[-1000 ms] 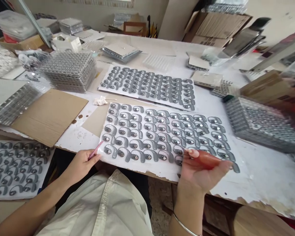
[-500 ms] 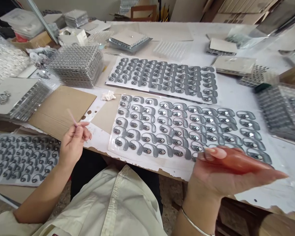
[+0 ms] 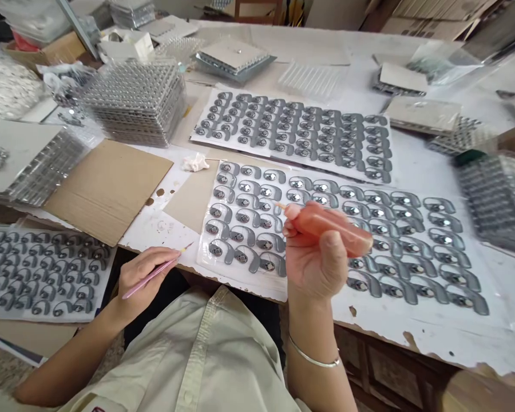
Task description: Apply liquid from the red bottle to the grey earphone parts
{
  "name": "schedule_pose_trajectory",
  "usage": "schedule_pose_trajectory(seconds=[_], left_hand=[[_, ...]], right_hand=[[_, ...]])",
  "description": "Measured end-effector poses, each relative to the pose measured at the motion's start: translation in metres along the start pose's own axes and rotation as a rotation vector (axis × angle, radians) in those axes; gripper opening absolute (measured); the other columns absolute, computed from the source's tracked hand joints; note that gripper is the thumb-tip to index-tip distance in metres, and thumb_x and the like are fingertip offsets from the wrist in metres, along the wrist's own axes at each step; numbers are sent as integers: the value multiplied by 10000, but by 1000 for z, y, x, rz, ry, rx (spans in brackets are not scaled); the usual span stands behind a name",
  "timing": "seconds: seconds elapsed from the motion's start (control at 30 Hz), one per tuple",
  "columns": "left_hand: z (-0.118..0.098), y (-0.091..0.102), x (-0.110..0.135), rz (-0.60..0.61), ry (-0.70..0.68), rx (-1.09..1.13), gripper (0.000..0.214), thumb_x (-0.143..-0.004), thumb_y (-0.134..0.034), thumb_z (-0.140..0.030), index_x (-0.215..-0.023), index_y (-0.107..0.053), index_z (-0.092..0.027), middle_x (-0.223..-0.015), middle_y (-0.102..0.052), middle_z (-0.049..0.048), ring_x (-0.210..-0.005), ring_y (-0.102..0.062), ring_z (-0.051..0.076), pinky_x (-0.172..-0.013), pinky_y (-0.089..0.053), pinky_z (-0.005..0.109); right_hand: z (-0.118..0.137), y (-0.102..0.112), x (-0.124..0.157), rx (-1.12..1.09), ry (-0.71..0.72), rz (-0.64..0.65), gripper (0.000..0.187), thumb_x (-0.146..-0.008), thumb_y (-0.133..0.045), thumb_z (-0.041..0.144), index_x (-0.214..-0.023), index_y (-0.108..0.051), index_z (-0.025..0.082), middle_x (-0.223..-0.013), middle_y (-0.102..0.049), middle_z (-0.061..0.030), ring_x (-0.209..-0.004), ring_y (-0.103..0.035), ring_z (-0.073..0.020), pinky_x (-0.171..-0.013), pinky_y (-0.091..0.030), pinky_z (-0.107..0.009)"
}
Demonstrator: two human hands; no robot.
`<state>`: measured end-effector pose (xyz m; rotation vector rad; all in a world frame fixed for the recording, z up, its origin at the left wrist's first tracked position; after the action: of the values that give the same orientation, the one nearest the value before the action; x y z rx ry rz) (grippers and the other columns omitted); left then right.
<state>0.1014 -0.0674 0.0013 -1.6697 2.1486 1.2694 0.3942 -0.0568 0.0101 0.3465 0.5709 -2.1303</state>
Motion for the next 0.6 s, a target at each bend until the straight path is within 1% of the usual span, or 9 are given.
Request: schedule_pose_trajectory(seconds=[0.07, 0.13, 0.2, 0.27, 0.33, 0.43, 0.53, 0.6], left_hand=[[-8, -1, -3, -3, -46, 9, 208, -857, -609, -64, -1039, -625, -163, -908, -729, 70, -848, -703, 159, -782, -596, 259], [-15, -7, -7, 9, -115, 15, 214, -852, -614, -71, -1044, -613, -164, -908, -738, 75, -842, -711, 163, -777, -591, 266], [-19, -14, -11, 40, -188, 19, 202, -856, -604, -77, -1039, -603, -161, -906, -742, 78, -811, -713, 161, -734, -575, 269], [-18, -22, -12, 81, -227, -5, 187, -858, -592, -72, -1028, -596, -151, -910, -743, 81, -781, -707, 158, -690, -548, 275], [-16, -28, -10, 119, -228, -42, 184, -857, -585, -61, -1023, -591, -140, -925, -740, 88, -769, -693, 160, -673, -522, 289], [-12, -32, -6, 155, -234, -83, 199, -850, -573, -42, -1031, -583, -123, -960, -730, 106, -781, -671, 174, -678, -495, 313], [-12, -34, -3, 150, -271, -123, 197, -841, -549, -30, -1018, -581, -110, -953, -722, 119, -773, -652, 190, -660, -476, 324], [-15, -35, -3, 138, -298, -162, 175, -845, -525, -35, -993, -587, -106, -926, -717, 125, -744, -636, 192, -636, -468, 326]], right_hand=[[-4, -8, 5, -118, -76, 45, 265, -741, -643, 440, -825, -638, 189, -842, -587, -66, -741, -640, -197, -472, -458, -254], [-9, -17, 12, -179, -166, 54, 321, -737, -671, 486, -899, -633, 213, -872, -588, -44, -708, -634, -168, -453, -452, -233], [-12, -24, 21, -192, -219, 52, 365, -722, -688, 533, -893, -629, 217, -840, -583, -22, -635, -623, -150, -416, -437, -225], [-14, -30, 30, -182, -243, 60, 398, -707, -696, 563, -875, -632, 207, -824, -586, -16, -556, -598, -138, -371, -413, -228], [-13, -34, 37, -143, -198, 53, 412, -713, -685, 579, -867, -635, 200, -812, -598, -23, -561, -595, -145, -384, -430, -245], [-8, -37, 44, -55, -59, 50, 382, -746, -669, 562, -831, -638, 190, -744, -602, -27, -639, -600, -165, -493, -492, -283], [-4, -40, 49, 39, 7, 90, 340, -790, -651, 520, -838, -642, 184, -726, -607, -32, -645, -587, -170, -515, -477, -296], [-1, -40, 52, 118, 76, 100, 308, -803, -654, 486, -846, -638, 181, -729, -608, -33, -644, -586, -176, -524, -467, -310]])
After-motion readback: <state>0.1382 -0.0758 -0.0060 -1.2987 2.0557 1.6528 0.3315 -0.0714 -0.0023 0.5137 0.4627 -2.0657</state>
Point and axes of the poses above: each hand's wrist, its own x-axis away from the middle knuckle, its own y-axis out of the back of the hand, z = x × y, the point moved 3 cm from there along -x, towards the middle knuckle
